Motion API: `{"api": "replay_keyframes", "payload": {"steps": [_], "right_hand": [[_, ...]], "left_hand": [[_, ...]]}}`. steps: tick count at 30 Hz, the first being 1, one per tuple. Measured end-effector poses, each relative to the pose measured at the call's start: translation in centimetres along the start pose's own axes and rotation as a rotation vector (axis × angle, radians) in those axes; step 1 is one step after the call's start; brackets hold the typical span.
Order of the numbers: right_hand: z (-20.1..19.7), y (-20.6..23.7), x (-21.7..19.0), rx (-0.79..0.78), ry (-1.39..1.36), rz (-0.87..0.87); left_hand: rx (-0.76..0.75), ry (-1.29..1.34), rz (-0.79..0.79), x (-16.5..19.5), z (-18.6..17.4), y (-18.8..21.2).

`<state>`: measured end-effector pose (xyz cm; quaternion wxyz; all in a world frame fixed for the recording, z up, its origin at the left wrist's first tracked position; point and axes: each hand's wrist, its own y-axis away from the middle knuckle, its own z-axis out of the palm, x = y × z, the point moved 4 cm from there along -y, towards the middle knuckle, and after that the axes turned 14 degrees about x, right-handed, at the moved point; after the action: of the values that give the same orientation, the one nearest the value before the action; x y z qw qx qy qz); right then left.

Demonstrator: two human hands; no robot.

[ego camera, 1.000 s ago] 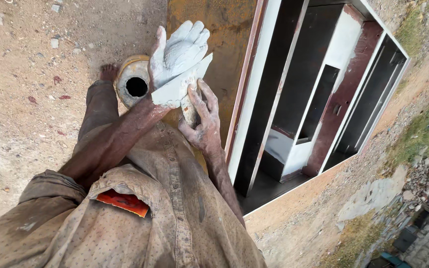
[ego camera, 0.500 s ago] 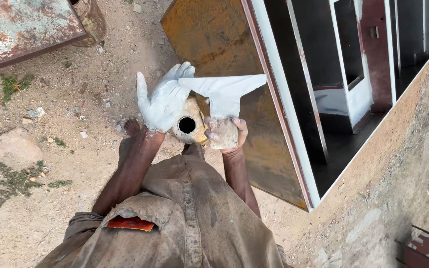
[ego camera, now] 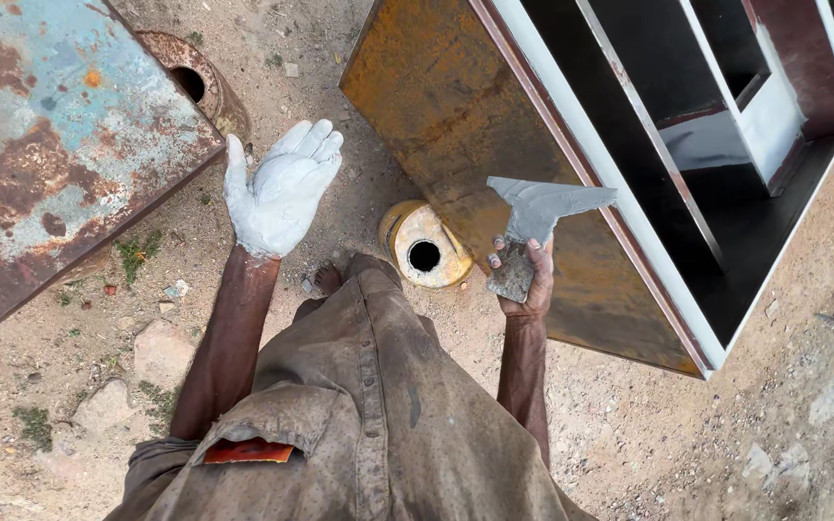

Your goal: The person applies a white putty-like substance to the edges and corners of a metal window frame using a putty knife. They repeatedly scoop the material from their left hand and spread it along the frame's perimeter.

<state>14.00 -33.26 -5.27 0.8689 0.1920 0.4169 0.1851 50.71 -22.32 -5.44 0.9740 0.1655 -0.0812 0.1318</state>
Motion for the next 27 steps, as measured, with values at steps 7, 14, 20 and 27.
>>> {"api": "replay_keyframes", "payload": {"steps": [7, 14, 20, 27], "right_hand": [[0.6, -0.8, -0.4, 0.258, 0.180, -0.341], [4.3, -5.6, 2.9, 0.705, 0.501, -0.742], [8.4, -7.4, 6.4, 1.046, 0.518, -0.626], [9.3, -10.0, 13.1, 1.322, 0.405, -0.671]], "left_hand": [[0.033, -0.068, -0.152, 0.6, 0.2, -7.9], [0.068, -0.305, -0.190, 5.5, 3.3, -20.3], [-0.135, -0.581, -0.249, 7.3, 9.5, -31.0], [-0.284, -0.576, -0.516, 3.6, 14.3, -44.4]]}}
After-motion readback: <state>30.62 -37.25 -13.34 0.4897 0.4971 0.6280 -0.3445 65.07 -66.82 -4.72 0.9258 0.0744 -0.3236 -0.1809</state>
